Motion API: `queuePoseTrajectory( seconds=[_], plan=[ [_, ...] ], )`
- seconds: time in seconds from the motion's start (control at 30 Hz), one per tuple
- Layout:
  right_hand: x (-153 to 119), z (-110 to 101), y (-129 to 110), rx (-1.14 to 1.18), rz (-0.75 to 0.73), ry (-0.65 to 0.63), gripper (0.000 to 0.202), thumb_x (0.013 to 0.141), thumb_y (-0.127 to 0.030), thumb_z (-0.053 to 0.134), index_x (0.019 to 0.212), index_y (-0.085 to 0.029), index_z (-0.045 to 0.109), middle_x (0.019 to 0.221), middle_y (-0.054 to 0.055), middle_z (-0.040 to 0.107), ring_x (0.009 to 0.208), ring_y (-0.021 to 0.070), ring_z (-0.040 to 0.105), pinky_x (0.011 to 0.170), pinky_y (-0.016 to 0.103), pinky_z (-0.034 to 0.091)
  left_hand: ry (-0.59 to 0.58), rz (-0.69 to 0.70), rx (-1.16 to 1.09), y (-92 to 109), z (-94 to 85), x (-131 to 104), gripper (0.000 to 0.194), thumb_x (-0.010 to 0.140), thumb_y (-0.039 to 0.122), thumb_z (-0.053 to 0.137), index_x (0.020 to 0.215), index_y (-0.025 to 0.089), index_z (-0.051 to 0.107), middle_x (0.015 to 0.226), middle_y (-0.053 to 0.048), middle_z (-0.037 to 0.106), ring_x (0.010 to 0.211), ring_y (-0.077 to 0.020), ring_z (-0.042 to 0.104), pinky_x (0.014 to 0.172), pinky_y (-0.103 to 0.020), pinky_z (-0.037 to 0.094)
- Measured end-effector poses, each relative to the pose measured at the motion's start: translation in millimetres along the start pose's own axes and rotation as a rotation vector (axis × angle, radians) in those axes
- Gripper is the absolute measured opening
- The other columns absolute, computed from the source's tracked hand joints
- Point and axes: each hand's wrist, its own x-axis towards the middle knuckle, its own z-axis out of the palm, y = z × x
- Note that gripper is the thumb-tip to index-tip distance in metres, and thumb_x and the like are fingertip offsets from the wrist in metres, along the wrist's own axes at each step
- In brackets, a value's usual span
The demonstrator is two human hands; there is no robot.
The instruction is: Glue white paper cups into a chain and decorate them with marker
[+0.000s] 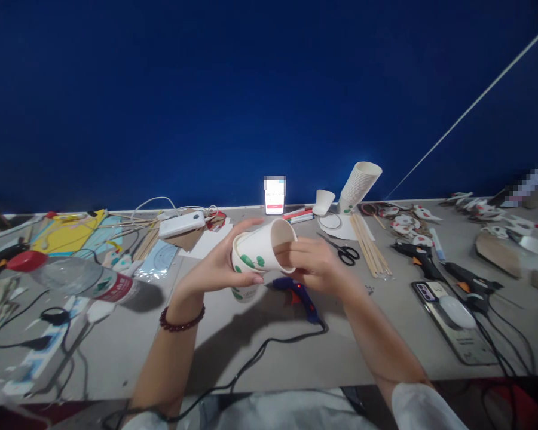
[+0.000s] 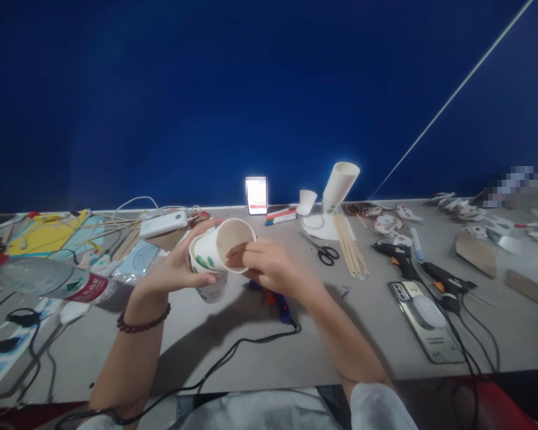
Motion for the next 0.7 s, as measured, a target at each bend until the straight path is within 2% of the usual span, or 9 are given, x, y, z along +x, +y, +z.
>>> queuePoseTrajectory(
  seconds=[0.13, 0.27, 0.4, 0.5, 0.57, 0.63, 0.7],
  plan=[
    [-0.8, -1.4, 1.3, 0.014, 0.011, -0.040, 0.018, 0.096, -0.009, 0.057, 0.093, -0.021, 0.071, 0.096, 0.007, 0.077, 0.088, 0.0165, 0.069, 0.075, 0.027, 0.055, -0.041, 0.004, -0.041, -2.6, -4.7, -2.7, 0.087, 0.076, 0.043, 0.084, 0.152, 0.031, 0.044, 0.150, -0.013, 0.052, 0.125, -0.0350, 0.059, 0.099, -0.047, 0.055],
    [0.9, -5.0, 1.9, 0.024, 0.052, -0.078, 0.025, 0.092, -0.002, 0.054, 0.096, -0.021, 0.070, 0.105, 0.007, 0.076, 0.096, 0.0176, 0.070, 0.080, 0.029, 0.057, -0.111, -0.003, -0.101, -6.6, -14.2, -7.9, 0.074, 0.088, 0.046, 0.071, 0.155, 0.033, 0.042, 0.155, -0.011, 0.048, 0.130, -0.0358, 0.057, 0.103, -0.050, 0.053],
    [1.6, -11.0, 1.4, 0.055, 0.147, -0.142, 0.028, 0.090, -0.004, 0.056, 0.108, -0.021, 0.069, 0.121, 0.008, 0.071, 0.101, 0.0190, 0.068, 0.079, 0.031, 0.059, -0.131, -0.024, -0.080, -10.8, -17.4, -9.1, 0.074, 0.089, 0.037, 0.072, 0.156, 0.037, 0.041, 0.156, -0.010, 0.049, 0.127, -0.0323, 0.059, 0.100, -0.044, 0.056],
    [-0.7, -20.0, -1.5, 0.077, 0.223, -0.151, 0.042, 0.088, -0.004, 0.056, 0.124, -0.026, 0.063, 0.144, 0.009, 0.061, 0.086, 0.0150, 0.066, 0.065, 0.027, 0.055, -0.057, -0.005, -0.060, -12.8, -15.4, -6.4, 0.080, 0.082, 0.035, 0.080, 0.153, 0.037, 0.044, 0.155, -0.010, 0.050, 0.128, -0.0316, 0.059, 0.100, -0.041, 0.056],
    [-3.3, -29.5, -4.7, 0.099, 0.277, -0.076, 0.050, 0.088, -0.004, 0.053, 0.130, -0.030, 0.059, 0.156, 0.008, 0.051, 0.069, 0.0098, 0.059, 0.055, 0.025, 0.049, 0.030, 0.009, -0.027, -13.7, -13.5, -3.9, 0.085, 0.076, 0.037, 0.085, 0.151, 0.035, 0.046, 0.152, -0.011, 0.051, 0.128, -0.0324, 0.058, 0.099, -0.041, 0.056],
    [-6.2, -40.3, -8.1, 0.113, 0.336, 0.061, 0.048, 0.090, -0.005, 0.051, 0.130, -0.031, 0.058, 0.155, 0.008, 0.052, 0.058, 0.0068, 0.049, 0.052, 0.025, 0.045, 0.137, 0.008, 0.018, -14.9, -11.0, -1.4, 0.089, 0.071, 0.038, 0.089, 0.150, 0.033, 0.048, 0.149, -0.012, 0.052, 0.127, -0.0327, 0.058, 0.099, -0.043, 0.056],
    [-8.9, -48.2, -10.7, 0.094, 0.416, 0.175, 0.036, 0.092, -0.009, 0.053, 0.122, -0.027, 0.062, 0.138, 0.008, 0.065, 0.054, 0.0071, 0.043, 0.050, 0.026, 0.042, 0.256, -0.009, 0.066, -16.6, -7.2, 1.2, 0.090, 0.068, 0.040, 0.090, 0.148, 0.032, 0.049, 0.146, -0.013, 0.052, 0.127, -0.0323, 0.057, 0.100, -0.046, 0.055]
  ],
)
